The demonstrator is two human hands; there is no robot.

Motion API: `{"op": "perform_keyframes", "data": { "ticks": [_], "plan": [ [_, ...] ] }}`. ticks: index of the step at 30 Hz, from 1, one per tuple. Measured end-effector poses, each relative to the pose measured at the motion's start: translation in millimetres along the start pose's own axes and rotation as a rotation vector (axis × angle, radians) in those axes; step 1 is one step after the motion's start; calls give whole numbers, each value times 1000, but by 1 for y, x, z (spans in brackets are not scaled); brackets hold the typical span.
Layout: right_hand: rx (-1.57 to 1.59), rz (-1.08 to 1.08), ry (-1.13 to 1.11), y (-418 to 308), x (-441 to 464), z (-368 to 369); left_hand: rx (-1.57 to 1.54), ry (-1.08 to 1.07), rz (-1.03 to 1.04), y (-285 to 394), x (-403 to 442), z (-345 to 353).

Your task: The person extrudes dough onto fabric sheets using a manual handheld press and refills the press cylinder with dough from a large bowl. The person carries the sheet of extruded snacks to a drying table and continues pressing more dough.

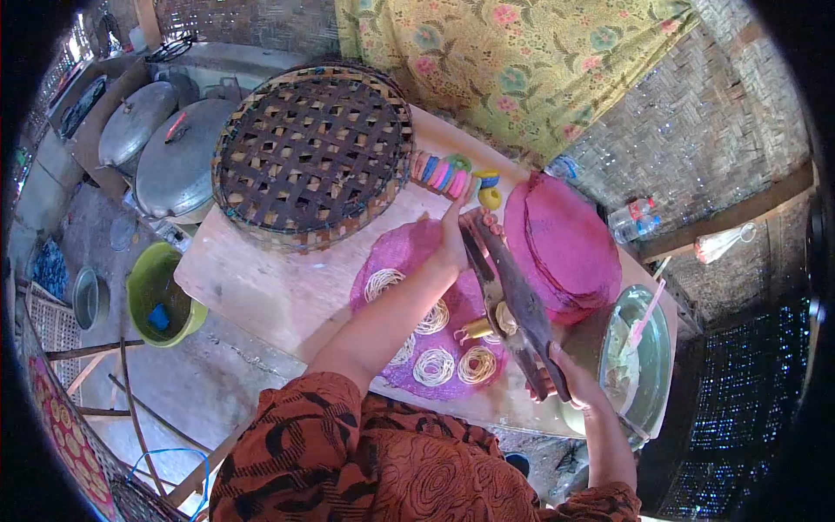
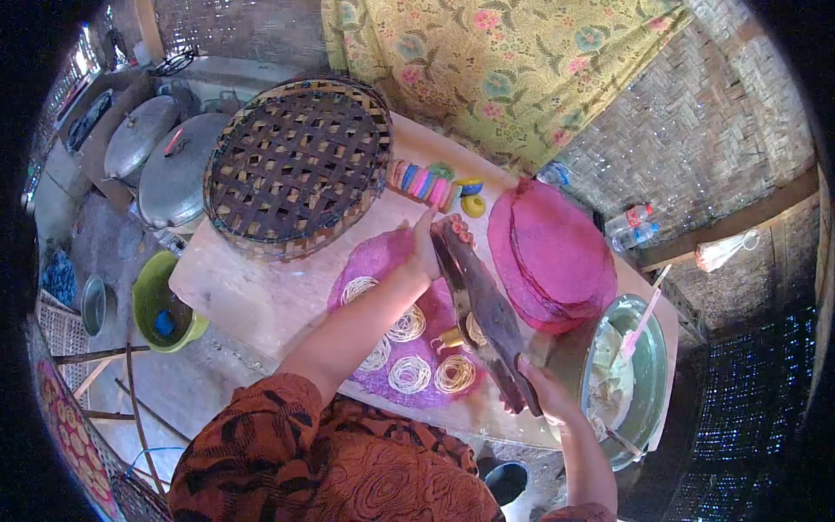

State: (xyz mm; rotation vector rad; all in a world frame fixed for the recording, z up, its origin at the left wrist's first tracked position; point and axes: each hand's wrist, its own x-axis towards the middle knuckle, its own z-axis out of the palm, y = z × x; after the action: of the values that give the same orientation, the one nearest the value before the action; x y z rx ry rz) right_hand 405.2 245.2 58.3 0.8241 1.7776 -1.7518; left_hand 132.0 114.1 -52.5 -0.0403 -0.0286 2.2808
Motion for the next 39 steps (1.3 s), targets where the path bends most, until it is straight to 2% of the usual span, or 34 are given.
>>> {"op": "perform_keyframes", "data": {
  "ticks": [2,4,11,16,22,26,30,35,37,39],
  "plan": [
    [-71,-48,53,2,1,-2,24,5,30,3,8,5],
    [-45,-116,70,-4,-2,10,34,-85,28,13,7,17],
    [-57,-81,35,0,-29,2,25,-41,11,-2,-14,26],
    [-182,-170,188,-5,-22,3,73,-140,52,0,4,35],
    [-92,-226,72,1,-18,15,102,-66,24,11,-16,41],
    [-68,-119,73,17,-18,1,113,63,64,-4,-21,22],
    [-88,-146,156,29,7,1,80,-18,8,-4,-1,-8],
    [-107,-225,190,24,28,0,194,-54,13,14,11,30],
    [59,-175,-13,10,27,-14,178,-115,38,16,27,44],
    [27,-161,13,-14,20,-23,124,-125,40,14,40,52]
  ]
}}
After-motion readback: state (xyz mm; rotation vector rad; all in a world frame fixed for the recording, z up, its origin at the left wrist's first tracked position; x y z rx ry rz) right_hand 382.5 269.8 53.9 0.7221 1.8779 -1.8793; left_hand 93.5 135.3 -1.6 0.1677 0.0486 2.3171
